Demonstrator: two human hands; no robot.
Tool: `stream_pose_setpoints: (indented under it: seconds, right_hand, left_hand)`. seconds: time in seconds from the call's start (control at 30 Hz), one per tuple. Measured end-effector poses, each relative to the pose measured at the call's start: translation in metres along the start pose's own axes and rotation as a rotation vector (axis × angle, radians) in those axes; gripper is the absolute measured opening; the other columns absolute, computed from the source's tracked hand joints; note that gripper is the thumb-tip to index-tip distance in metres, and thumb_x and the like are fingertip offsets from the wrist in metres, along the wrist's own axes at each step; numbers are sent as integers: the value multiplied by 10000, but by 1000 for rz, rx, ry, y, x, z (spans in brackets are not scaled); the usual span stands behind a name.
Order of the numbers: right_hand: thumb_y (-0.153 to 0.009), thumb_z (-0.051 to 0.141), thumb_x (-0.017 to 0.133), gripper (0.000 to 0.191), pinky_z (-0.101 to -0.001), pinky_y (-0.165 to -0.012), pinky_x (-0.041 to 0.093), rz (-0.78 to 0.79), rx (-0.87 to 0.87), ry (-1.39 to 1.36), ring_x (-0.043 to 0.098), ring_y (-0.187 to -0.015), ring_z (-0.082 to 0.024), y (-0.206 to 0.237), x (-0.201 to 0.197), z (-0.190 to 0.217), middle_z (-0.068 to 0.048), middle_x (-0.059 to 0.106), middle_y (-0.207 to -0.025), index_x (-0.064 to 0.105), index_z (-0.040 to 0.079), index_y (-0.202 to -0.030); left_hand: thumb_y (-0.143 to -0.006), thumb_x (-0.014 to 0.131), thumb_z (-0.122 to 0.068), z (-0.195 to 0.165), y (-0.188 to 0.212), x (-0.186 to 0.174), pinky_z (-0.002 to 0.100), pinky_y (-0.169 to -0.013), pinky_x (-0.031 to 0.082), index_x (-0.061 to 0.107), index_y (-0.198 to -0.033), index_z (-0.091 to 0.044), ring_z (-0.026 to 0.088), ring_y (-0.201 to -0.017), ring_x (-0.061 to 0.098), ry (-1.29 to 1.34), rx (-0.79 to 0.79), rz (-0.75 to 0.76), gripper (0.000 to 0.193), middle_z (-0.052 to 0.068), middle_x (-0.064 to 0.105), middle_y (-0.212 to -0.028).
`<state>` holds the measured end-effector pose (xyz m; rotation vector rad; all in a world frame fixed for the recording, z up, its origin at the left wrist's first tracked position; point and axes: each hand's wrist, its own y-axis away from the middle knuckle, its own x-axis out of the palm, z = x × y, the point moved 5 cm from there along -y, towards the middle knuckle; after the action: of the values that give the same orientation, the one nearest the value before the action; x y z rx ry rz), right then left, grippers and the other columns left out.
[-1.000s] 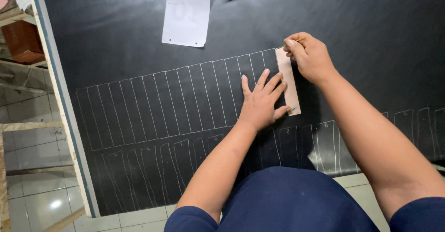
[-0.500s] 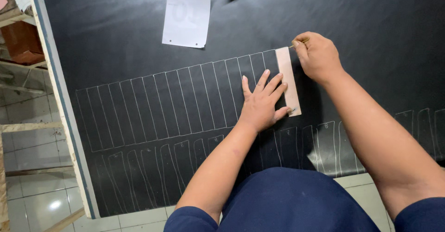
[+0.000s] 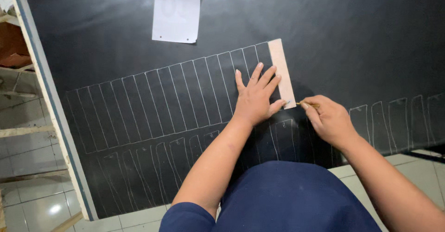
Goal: The person uses a ruler and a pencil to draw straight lines on a large sheet of dark material laid on a table. They repeatedly reposition the ruler and draw parallel lines across the surface, then move to a different section and continue marking additional lines.
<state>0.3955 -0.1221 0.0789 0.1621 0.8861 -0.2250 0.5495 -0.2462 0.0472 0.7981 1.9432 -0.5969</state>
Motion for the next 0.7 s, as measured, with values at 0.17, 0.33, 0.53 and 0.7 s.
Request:
stream_pose_setpoints:
  seconds: [0.17,0.33,0.53,0.7]
  right_hand:
    - [-1002,205,628,195,-374,-759,554,14,79,-30,714,-867,-301,14,2,-7,-99,735,-1037,736,68,-1089]
    - [-990,185,634,199,-353,-775,556,-12,14,-136,720,-885,-284,15,6,-3,-106,737,-1041,729,42,-1091]
    - [-990,138,630,155,-337,-797,549,2,57,-280,725,-873,-248,4,14,1,-114,726,-977,716,26,-1054]
    - [-914,44,611,287,-379,-847,556,41,-185,-20,692,-1032,-276,-48,6,18,-69,634,-1303,683,124,-1180]
  left_hand:
    - [-813,747,-541,-3,1,2,781,-1171,72,611,-1375,-193,269,-1522,308,-30,7,6,675,-23,449,-1559]
    - [-821,740,-537,-6,1,3,782,-1167,63,600,-1391,-192,273,-1525,285,-40,7,38,680,-22,427,-1565]
    - [-856,724,-488,-5,6,9,768,-1170,40,559,-1412,-186,286,-1520,278,-35,12,41,654,-10,413,-1577]
    - [-873,681,-298,-1,9,12,686,-1250,56,465,-1418,-72,278,-1542,299,57,-53,-109,628,116,367,-1605]
